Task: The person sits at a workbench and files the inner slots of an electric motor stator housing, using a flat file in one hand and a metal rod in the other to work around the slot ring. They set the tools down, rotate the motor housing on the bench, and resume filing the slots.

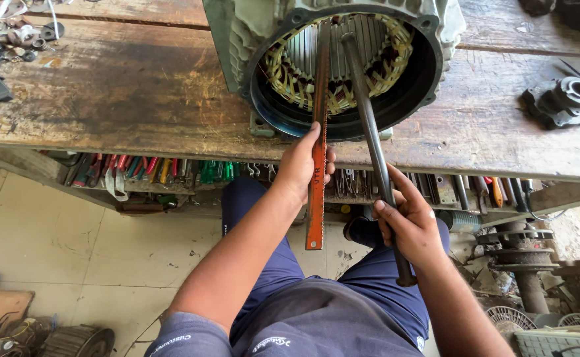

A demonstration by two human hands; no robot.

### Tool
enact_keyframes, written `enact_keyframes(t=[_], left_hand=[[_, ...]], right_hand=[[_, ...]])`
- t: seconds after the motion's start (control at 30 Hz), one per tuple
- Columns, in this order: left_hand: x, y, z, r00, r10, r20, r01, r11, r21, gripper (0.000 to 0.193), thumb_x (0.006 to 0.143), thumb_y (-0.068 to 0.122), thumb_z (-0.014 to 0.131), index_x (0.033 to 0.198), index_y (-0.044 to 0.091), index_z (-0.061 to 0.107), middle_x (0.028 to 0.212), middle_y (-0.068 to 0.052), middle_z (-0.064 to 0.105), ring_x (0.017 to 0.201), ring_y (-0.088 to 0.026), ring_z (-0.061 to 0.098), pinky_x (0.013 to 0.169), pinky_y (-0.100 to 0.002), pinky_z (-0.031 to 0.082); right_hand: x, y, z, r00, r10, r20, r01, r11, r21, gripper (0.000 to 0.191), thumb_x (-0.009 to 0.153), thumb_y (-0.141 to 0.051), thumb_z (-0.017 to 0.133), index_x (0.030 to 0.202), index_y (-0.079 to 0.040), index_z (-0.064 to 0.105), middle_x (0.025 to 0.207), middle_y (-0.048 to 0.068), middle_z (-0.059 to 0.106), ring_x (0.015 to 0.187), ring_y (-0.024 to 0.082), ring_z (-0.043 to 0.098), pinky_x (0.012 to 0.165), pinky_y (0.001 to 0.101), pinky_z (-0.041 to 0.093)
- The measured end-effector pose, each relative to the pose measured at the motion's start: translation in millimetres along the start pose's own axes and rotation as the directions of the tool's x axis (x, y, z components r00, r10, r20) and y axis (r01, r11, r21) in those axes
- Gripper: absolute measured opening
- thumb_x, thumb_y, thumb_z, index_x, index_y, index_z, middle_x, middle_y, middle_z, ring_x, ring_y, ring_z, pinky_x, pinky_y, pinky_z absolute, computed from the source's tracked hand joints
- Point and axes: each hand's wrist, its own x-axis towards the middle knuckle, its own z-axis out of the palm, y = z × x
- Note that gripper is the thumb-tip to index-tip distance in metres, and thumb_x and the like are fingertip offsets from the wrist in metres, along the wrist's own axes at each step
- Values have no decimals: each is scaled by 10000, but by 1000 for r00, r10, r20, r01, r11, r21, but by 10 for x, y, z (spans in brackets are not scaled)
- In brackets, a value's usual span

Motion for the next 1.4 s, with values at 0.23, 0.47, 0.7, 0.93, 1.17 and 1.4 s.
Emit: enact_keyframes(t=[0.23, 0.47, 0.7, 0.93, 1.17, 1.4], left_hand=[[34, -69, -12, 982, 180, 60, -180, 984, 1, 306, 1021, 374, 596, 873, 116, 524, 629, -3, 515, 464, -103, 455, 387, -265, 360], [40, -88, 101, 983, 180, 42, -176, 980, -92, 286, 1014, 387, 567, 912, 124, 521, 628, 8, 500, 453, -103, 444, 379, -267, 351], [61, -103, 71, 984, 171, 53, -167, 983, -74, 325, 1035, 410, 552, 921, 109, 507, 637, 9, 498, 466, -98, 447, 384, -265, 351], [91, -155, 37, 984, 173, 33, -170, 981, -90, 289, 1025, 391, 551, 930, 120, 519, 631, 12, 508, 463, -94, 444, 383, -260, 339], [78, -145, -19, 983, 176, 45, -173, 982, -79, 319, 1039, 388, 553, 888, 109, 517, 607, 16, 494, 445, -90, 425, 381, -258, 332], [52, -142, 30, 987, 158, 8, -157, 984, -83, 307, 1032, 371, 543, 872, 110, 521, 592, 14, 499, 436, -93, 423, 384, -269, 345]], right_hand=[[51, 9, 54, 1000, -25, 8, 25, 999, -43, 702, 954, -6, 587, 1608, -78, 344, 821, 53, 592, 522, 61, 490, 420, 216, 422], [50, -30, 74, 1000, -10, 15, 11, 998, -66, 706, 952, -4, 587, 1610, -82, 342, 815, 54, 593, 528, 61, 497, 422, 216, 427], [57, -6, 93, 1000, -14, -6, 14, 995, -96, 704, 952, -7, 598, 1607, -83, 351, 813, 56, 599, 520, 59, 485, 422, 220, 423], [52, 23, 75, 1000, 4, -12, -6, 993, -118, 713, 953, -9, 591, 1613, -97, 336, 826, 48, 609, 523, 54, 490, 433, 214, 426], [68, 120, 61, 997, -71, -11, 67, 978, -198, 704, 968, -2, 589, 1614, -93, 326, 836, 31, 605, 539, 45, 487, 448, 209, 411], [192, 108, 14, 991, -134, -19, 116, 916, -385, 706, 976, -13, 608, 1617, -102, 326, 790, 18, 591, 545, 50, 494, 452, 216, 406]])
